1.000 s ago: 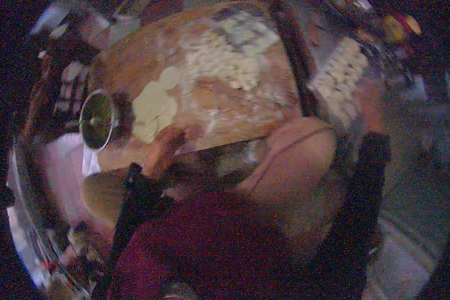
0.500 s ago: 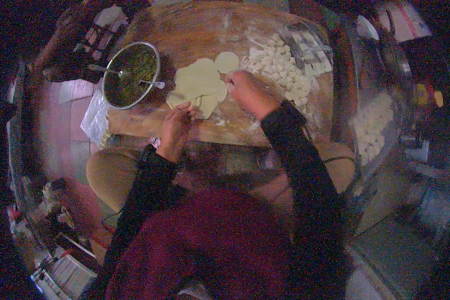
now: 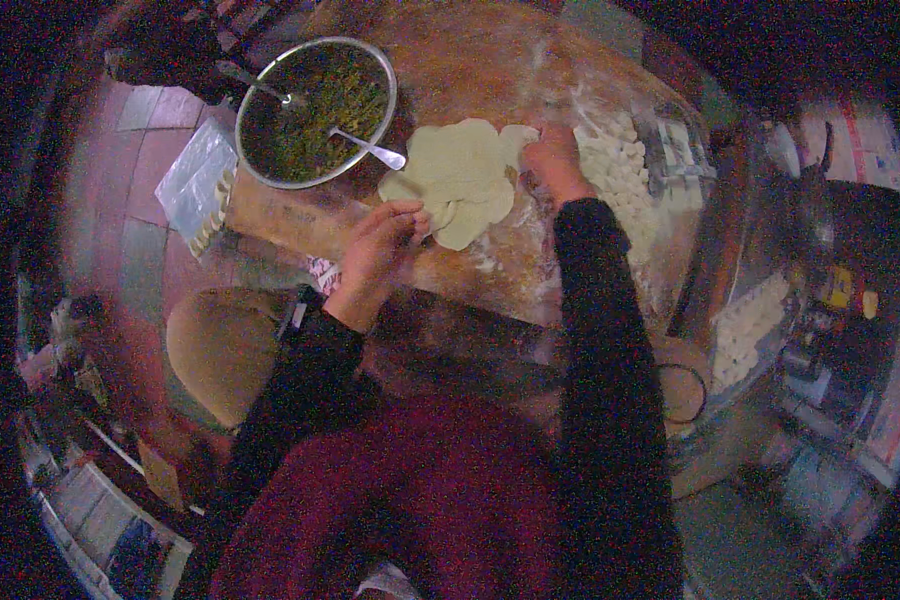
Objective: The person flattens small dough pieces into round wrappers, scoops green filling onto each wrapper, folds and seals the edges to form dumplings, and places them in a tray. The process repeats continuously across the clip.
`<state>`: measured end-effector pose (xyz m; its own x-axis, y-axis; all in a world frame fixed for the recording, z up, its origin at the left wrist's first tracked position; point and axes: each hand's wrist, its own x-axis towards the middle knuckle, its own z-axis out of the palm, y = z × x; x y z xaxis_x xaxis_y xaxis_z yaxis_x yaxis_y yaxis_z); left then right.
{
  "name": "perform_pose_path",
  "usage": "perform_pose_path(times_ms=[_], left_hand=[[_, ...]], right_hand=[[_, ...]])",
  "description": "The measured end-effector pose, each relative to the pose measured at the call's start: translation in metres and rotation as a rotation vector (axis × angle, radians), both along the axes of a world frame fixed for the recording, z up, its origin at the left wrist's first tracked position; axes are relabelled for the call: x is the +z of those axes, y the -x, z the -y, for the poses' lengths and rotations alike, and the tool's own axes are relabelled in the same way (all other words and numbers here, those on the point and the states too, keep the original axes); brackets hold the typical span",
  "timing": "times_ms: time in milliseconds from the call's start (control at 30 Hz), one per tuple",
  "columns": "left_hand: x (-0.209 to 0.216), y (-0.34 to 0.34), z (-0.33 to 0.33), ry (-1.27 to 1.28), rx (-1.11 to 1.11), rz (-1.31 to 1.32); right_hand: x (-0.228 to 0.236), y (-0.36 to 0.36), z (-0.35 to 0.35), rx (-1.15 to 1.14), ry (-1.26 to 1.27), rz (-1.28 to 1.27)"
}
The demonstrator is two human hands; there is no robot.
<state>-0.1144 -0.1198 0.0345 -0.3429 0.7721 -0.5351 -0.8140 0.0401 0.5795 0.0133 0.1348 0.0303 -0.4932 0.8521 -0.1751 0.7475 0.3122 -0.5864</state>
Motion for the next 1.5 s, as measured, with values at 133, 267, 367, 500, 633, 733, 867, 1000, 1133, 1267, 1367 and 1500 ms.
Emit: perform_pose_path(times_ms=[133,267,367,500,633,733,867,1000,1133,1267,1367,1500], left_hand=[[0.008,-0.007,-0.009,-0.078,-0.081,-0.254],[0.015,0.0,-0.008,-0.202,-0.3,-0.102],[0.011,0.004,-0.003,-0.198,-0.326,-0.035],[0.001,0.003,0.012,-0.089,0.006,0.018],[-0.004,0.016,0.025,-0.089,0.278,-0.032],[-0.004,0.025,0.031,0.018,0.406,-0.05],[-0.001,0.036,0.035,-0.009,0.517,-0.051],[0.008,0.04,0.035,-0.041,0.551,-0.034],[0.014,0.046,0.033,-0.136,0.564,0.05],[0.017,0.052,0.029,-0.14,0.584,0.097],[0.024,0.053,0.028,-0.124,0.622,0.087],[0.038,0.055,0.036,-0.045,0.702,0.076]], right_hand=[[0.061,-0.002,0.033,0.345,0.255,-0.087],[0.093,0.014,0.084,0.51,0.469,-0.157],[0.103,0.036,0.101,0.62,0.146,-0.133],[0.1,0.077,0.11,0.67,-0.338,-0.122],[0.082,0.123,0.115,0.807,-0.378,0.04],[0.078,0.143,0.117,0.935,-0.564,0.123],[0.093,0.16,0.11,0.865,-0.439,0.324],[0.105,0.16,0.114,0.897,-0.48,0.352],[0.101,0.155,0.111,0.981,-0.417,0.393],[0.089,0.16,0.096,1.028,-0.24,0.376],[0.086,0.165,0.089,1.093,-0.076,0.143],[0.095,0.162,0.087,0.84,0.351,0.107]])
